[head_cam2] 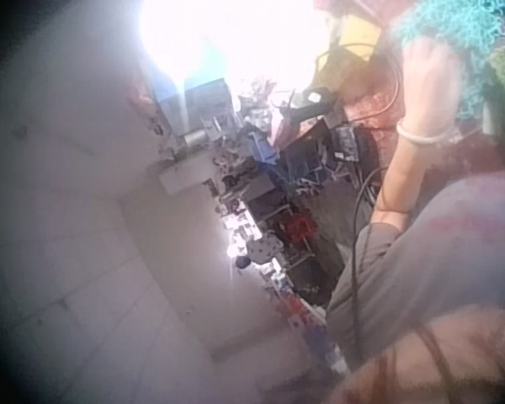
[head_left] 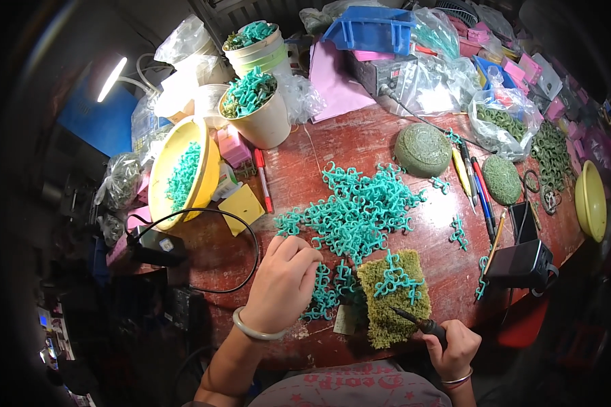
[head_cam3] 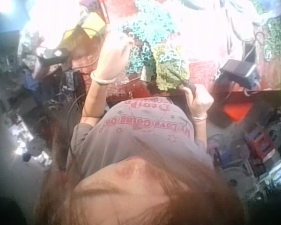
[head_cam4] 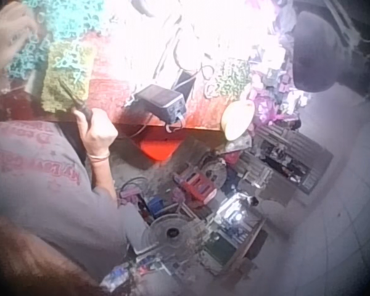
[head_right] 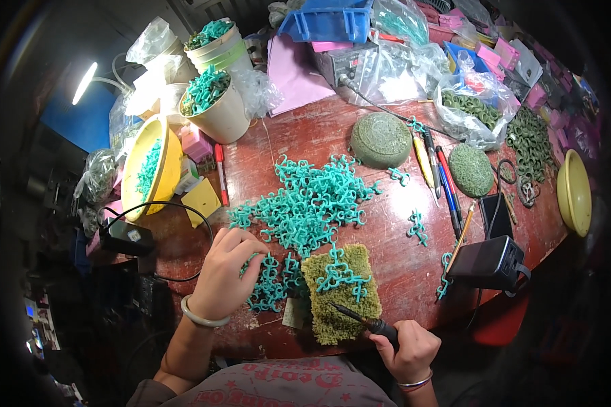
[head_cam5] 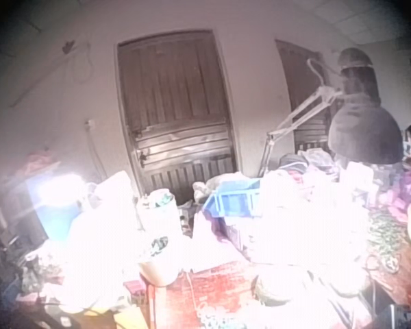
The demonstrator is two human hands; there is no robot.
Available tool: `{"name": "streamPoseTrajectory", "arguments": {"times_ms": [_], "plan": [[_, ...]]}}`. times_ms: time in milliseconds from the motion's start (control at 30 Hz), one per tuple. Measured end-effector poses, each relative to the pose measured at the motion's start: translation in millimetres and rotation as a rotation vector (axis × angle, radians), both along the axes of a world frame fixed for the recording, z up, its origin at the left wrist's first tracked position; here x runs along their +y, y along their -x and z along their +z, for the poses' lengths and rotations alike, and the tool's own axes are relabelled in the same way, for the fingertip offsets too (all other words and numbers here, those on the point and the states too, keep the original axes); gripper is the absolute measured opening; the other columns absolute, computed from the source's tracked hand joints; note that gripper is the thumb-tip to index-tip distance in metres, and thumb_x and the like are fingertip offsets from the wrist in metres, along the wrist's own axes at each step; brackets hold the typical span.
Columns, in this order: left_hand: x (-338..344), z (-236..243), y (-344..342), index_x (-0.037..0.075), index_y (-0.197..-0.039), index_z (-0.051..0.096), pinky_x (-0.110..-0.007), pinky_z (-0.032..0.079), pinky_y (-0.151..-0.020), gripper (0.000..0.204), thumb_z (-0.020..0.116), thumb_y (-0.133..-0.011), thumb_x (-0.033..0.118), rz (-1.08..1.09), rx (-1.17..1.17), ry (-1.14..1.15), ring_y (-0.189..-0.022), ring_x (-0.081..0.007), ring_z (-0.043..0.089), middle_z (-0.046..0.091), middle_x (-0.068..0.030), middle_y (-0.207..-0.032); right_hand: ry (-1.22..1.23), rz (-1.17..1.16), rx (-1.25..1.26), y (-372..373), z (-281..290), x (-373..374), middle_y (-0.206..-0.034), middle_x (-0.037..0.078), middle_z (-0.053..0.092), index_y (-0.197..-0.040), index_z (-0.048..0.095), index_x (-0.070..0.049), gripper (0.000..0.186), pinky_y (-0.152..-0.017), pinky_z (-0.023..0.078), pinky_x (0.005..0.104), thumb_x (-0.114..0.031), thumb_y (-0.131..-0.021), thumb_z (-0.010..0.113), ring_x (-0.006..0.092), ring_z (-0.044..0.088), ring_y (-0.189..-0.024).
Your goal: The person picks up green plastic links by hand and uses a soldering iron to melt and join them onto a textured block on a workbench.
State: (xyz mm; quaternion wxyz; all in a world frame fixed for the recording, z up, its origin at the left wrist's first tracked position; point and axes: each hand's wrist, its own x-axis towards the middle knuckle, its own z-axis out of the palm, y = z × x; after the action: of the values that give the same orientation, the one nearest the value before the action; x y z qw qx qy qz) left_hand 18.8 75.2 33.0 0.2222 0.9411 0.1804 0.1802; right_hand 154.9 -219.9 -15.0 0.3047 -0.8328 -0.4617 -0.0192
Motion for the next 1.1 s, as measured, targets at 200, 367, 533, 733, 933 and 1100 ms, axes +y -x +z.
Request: {"name": "streamPoseTrajectory", "arguments": {"times_ms": [200, 367, 533, 733, 933, 1100], "plan": [[3, -8, -4, 0.004, -0.090, 0.068, -0.038, 0.047, -0.072, 0.011, 0.068, -0.079, -0.001, -0.033, -0.045, -0.037, -0.079, -0.0288, 0.056, 0.060, -0.0087, -0.080, -0.003, 0.003, -0.012, 0, 0, 0, -0.061, 0.009, 0.049, -0.074, 0.055, -0.004, 0.044, -0.044, 0.038, 0.0364, -0.043, -0.085, 0.072, 0.0283, 0.053, -0.049], [2, -4, 2, 0.005, -0.087, 0.068, -0.038, 0.046, -0.069, 0.009, 0.068, -0.079, 0.002, 0.045, 0.109, -0.150, -0.076, -0.0279, 0.055, 0.059, -0.0071, -0.077, 0.001, 0.000, -0.018, 0, -1, 1, -0.060, 0.009, 0.049, -0.074, 0.054, -0.004, 0.045, -0.044, 0.037, 0.0362, -0.043, -0.085, 0.072, 0.0281, 0.053, -0.049], [6, -6, 1, 0.005, -0.085, 0.068, -0.038, 0.047, -0.070, 0.009, 0.069, -0.077, 0.001, 0.007, 0.088, -0.140, -0.077, -0.0275, 0.055, 0.057, -0.0069, -0.077, 0.016, -0.003, -0.023, 0, -1, -1, -0.060, 0.009, 0.049, -0.074, 0.054, -0.004, 0.045, -0.044, 0.037, 0.0362, -0.044, -0.085, 0.072, 0.0281, 0.053, -0.049], [7, -2, 5, 0.005, -0.086, 0.068, -0.037, 0.047, -0.075, 0.010, 0.068, -0.077, 0.003, -0.054, 0.220, -0.201, -0.084, -0.0262, 0.055, 0.058, -0.0056, -0.084, -0.010, 0.003, -0.021, 0, -2, 0, -0.060, 0.009, 0.048, -0.074, 0.055, -0.004, 0.045, -0.043, 0.037, 0.0363, -0.044, -0.085, 0.073, 0.0281, 0.052, -0.049], [3, 4, 10, 0.007, -0.084, 0.066, -0.036, 0.045, -0.077, 0.010, 0.069, -0.075, 0.005, -0.125, 0.250, -0.279, -0.086, -0.0232, 0.054, 0.056, -0.0033, -0.084, -0.004, -0.003, -0.028, 1, -2, 0, -0.060, 0.009, 0.049, -0.074, 0.055, -0.004, 0.044, -0.044, 0.037, 0.0362, -0.043, -0.084, 0.073, 0.0279, 0.052, -0.049], [2, 11, 20, 0.008, -0.078, 0.061, -0.034, 0.042, -0.071, 0.010, 0.069, -0.071, 0.009, -0.229, 0.316, -0.383, -0.082, -0.0205, 0.052, 0.052, -0.0020, -0.079, -0.012, -0.002, -0.017, 0, -2, 1, -0.060, 0.009, 0.049, -0.075, 0.055, -0.004, 0.043, -0.044, 0.037, 0.0360, -0.042, -0.084, 0.074, 0.0279, 0.052, -0.049]]}}
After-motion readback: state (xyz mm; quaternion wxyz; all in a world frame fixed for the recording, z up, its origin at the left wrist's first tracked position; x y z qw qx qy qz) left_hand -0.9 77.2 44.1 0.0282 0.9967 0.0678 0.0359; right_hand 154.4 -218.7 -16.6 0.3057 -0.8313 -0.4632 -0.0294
